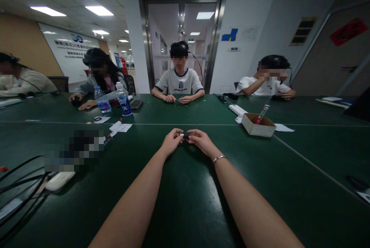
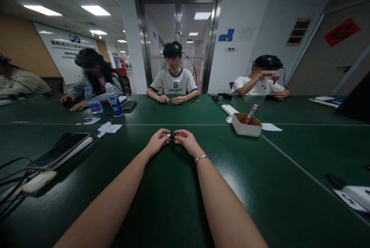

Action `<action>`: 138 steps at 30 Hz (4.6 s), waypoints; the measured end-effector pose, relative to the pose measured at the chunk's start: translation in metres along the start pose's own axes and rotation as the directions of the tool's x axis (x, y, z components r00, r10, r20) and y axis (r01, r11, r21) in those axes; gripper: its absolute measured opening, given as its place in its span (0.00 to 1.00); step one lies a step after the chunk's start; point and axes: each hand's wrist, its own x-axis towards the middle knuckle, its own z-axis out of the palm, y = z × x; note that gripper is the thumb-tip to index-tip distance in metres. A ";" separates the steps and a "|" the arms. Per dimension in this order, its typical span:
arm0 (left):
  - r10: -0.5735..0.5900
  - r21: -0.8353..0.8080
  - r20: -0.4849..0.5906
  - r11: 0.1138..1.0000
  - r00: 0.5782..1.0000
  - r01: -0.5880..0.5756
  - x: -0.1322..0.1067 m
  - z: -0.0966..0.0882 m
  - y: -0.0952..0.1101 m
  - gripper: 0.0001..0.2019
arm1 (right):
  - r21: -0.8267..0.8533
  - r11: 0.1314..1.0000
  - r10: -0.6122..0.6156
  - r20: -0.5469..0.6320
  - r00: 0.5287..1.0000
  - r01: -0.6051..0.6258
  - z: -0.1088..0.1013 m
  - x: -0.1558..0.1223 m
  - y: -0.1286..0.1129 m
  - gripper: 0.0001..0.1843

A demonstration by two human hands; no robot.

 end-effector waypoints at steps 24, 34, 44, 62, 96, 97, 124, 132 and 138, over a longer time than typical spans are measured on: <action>0.083 0.111 -0.046 0.991 0.996 -0.077 0.000 -0.001 -0.002 0.12 | 0.008 1.000 0.010 0.023 1.000 -0.011 0.000 0.001 0.000 0.13; 0.088 0.135 -0.039 0.987 0.995 -0.082 -0.001 -0.001 0.001 0.13 | 0.014 1.000 0.009 0.026 1.000 -0.009 0.001 -0.001 -0.001 0.14; 0.045 0.119 -0.044 0.992 0.998 -0.040 0.004 0.000 -0.004 0.12 | 0.032 0.999 0.015 0.017 1.000 -0.016 -0.001 0.001 -0.001 0.14; 0.112 0.156 -0.055 0.982 0.992 -0.102 0.002 -0.001 -0.004 0.14 | 0.061 0.997 0.044 0.015 0.999 -0.045 0.000 0.002 -0.003 0.14; 0.079 0.179 -0.062 0.982 0.995 -0.067 0.005 0.002 -0.004 0.10 | 0.018 1.000 0.019 0.001 1.000 -0.019 0.000 0.000 -0.001 0.14; 0.076 0.180 -0.064 0.982 0.995 -0.063 0.005 0.003 -0.004 0.09 | 0.013 1.000 0.016 0.001 1.000 -0.016 0.000 -0.001 -0.001 0.14; 0.097 0.119 -0.065 0.989 0.993 -0.089 0.004 -0.001 -0.011 0.09 | -0.012 1.000 -0.008 0.009 1.000 0.008 0.001 0.000 0.000 0.16; 0.042 0.184 -0.079 0.983 0.996 -0.027 0.003 -0.002 -0.004 0.17 | -0.030 0.998 -0.059 0.030 0.998 0.060 -0.004 0.001 0.008 0.21; 0.087 0.349 -0.138 0.936 0.987 -0.033 0.001 -0.005 -0.003 0.25 | -0.082 0.993 -0.082 0.039 0.996 0.085 -0.003 -0.001 0.009 0.23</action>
